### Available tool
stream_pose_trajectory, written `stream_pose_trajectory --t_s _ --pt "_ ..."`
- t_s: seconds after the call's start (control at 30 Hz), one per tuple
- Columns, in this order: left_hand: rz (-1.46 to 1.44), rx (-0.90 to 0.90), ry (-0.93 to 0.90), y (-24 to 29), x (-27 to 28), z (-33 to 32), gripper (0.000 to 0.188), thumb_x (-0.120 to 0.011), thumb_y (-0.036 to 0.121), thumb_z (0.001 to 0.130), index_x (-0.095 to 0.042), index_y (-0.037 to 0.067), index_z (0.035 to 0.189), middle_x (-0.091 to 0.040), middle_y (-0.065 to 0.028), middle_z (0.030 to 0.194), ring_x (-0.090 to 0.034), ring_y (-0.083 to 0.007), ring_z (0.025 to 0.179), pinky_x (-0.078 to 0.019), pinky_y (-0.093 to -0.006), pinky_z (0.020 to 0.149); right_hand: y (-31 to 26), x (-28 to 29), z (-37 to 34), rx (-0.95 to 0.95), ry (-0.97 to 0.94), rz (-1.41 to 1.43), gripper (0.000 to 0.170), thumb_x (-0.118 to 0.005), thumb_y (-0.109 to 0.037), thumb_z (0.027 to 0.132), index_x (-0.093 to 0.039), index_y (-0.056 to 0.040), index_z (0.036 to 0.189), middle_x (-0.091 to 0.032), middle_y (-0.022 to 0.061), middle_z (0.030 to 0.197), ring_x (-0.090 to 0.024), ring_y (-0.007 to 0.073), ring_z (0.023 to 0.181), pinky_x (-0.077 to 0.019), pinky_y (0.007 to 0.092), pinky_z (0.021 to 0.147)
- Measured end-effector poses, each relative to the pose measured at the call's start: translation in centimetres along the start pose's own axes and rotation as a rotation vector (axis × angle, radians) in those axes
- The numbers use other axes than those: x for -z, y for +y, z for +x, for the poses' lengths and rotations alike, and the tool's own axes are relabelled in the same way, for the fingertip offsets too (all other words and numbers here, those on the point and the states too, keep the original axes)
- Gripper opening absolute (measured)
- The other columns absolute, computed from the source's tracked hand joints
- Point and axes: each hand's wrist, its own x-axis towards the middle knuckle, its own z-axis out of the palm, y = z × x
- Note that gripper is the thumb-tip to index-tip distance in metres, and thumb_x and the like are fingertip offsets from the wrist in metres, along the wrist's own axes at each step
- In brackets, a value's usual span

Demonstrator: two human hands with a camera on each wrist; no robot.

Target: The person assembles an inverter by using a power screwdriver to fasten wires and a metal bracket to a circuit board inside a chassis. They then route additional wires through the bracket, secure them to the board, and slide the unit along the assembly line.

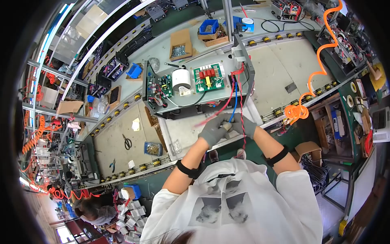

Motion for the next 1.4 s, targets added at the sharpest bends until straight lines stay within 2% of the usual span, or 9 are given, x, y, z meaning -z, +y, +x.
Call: stream_pose_trajectory --t_s 0.23,0.33,0.5,0.57,0.7,0.8,1.03,1.07,1.4 --pt "0.547 -0.021 0.055 0.3 -2.1 -2.7 0.042 -0.05 0.021 0.088 -0.045 0.004 0.126 -0.063 -0.0177 0.1 -0.066 -0.0263 0.075 -0.0509 -0.0359 0.068 -2.8 2.9 -5.0 -0.122 -0.084 1.568 0.055 -0.047 -0.036 0.088 -0.041 -0.004 0.133 -0.058 0.0174 0.111 -0.061 0.0256 0.092 -0.0532 0.0403 0.077" --pt "0.584 -0.022 -0.072 0.8 -4.8 -2.0 0.049 -0.048 0.016 0.087 -0.037 0.007 0.134 -0.059 -0.0215 0.11 -0.057 -0.0364 0.1 -0.0453 -0.0409 0.085 -3.0 3.7 -7.1 -0.135 0.171 1.206 0.051 -0.051 -0.032 0.088 -0.043 -0.0061 0.131 -0.059 0.016 0.111 -0.062 0.0284 0.093 -0.0532 0.0405 0.076" --pt "0.753 -0.186 -0.003 -7.2 -6.7 1.8 0.05 -0.047 0.013 0.086 -0.04 0.012 0.135 -0.053 -0.0187 0.122 -0.052 -0.0354 0.11 -0.0405 -0.0403 0.095 6.1 1.6 -6.9 -0.233 0.748 -0.726 0.048 -0.056 -0.025 0.085 -0.045 -0.0048 0.128 -0.058 0.0161 0.113 -0.057 0.0328 0.099 -0.0477 0.0419 0.083" --pt "0.762 -0.26 -0.116 -8.1 -5.1 2.2 0.042 -0.046 0.013 0.086 -0.051 0.013 0.128 -0.05 -0.0162 0.128 -0.05 -0.0333 0.114 -0.0378 -0.0381 0.099 6.8 0.1 -8.9 -0.226 0.833 -0.805 0.039 -0.055 -0.024 0.084 -0.052 -0.0045 0.118 -0.057 0.0181 0.112 -0.055 0.0323 0.102 -0.045 0.0432 0.086" --pt "0.487 0.186 0.034 -5.0 -0.6 -1.4 0.031 -0.049 0.018 0.085 -0.063 0.012 0.113 -0.059 -0.0144 0.117 -0.058 -0.0314 0.103 -0.0449 -0.0339 0.091 5.5 1.2 -13.0 -0.863 0.125 -0.396 0.045 -0.06 -0.027 0.08 -0.055 -0.004 0.118 -0.054 0.022 0.119 -0.053 0.0311 0.11 -0.0426 0.0399 0.092" --pt "0.413 0.268 0.269 -11.4 3.8 -4.0 0.032 -0.054 0.023 0.085 -0.063 0.01 0.112 -0.065 -0.0136 0.107 -0.062 -0.0274 0.097 -0.0474 -0.0327 0.085 22.1 -1.5 -16.2 -1.09 0.497 -0.09 0.069 -0.07 -0.027 0.071 -0.043 -0.0066 0.132 -0.052 0.0204 0.126 -0.055 0.0308 0.11 -0.0425 0.0374 0.093" --pt "0.111 0.449 0.807 -19.6 12.3 -12.0 0.032 -0.058 0.024 0.084 -0.063 0.002 0.108 -0.064 -0.0077 0.085 -0.057 -0.0141 0.072 -0.0457 -0.0276 0.068 35.7 -1.4 -9.5 -0.752 1.171 0.49 0.078 -0.078 -0.007 0.063 -0.041 -0.0057 0.132 -0.058 0.009 0.114 -0.058 0.0216 0.095 -0.0437 0.036 0.089" --pt "0.071 0.523 0.834 -19.5 13.4 -12.7 0.032 -0.058 0.024 0.083 -0.063 0.003 0.106 -0.065 -0.0188 0.098 -0.063 -0.0293 0.091 -0.0469 -0.033 0.081 35.7 -0.9 -9.3 -0.727 1.172 0.668 0.068 -0.075 0.002 0.064 -0.047 -0.0053 0.126 -0.059 0.0059 0.106 -0.057 0.0177 0.088 -0.0461 0.0338 0.085" --pt "0.597 0.547 0.94 -23.3 25.8 -8.9 0.021 -0.051 0.017 0.084 -0.064 0.009 0.099 -0.064 -0.0178 0.096 -0.06 -0.0359 0.092 -0.0475 -0.0412 0.08 29.7 4.0 -15.5 -0.534 1.13 0.031 0.032 -0.072 -0.011 0.075 -0.06 -0.0019 0.103 -0.064 0.0048 0.096 -0.06 0.0135 0.086 -0.0472 0.0275 0.081"
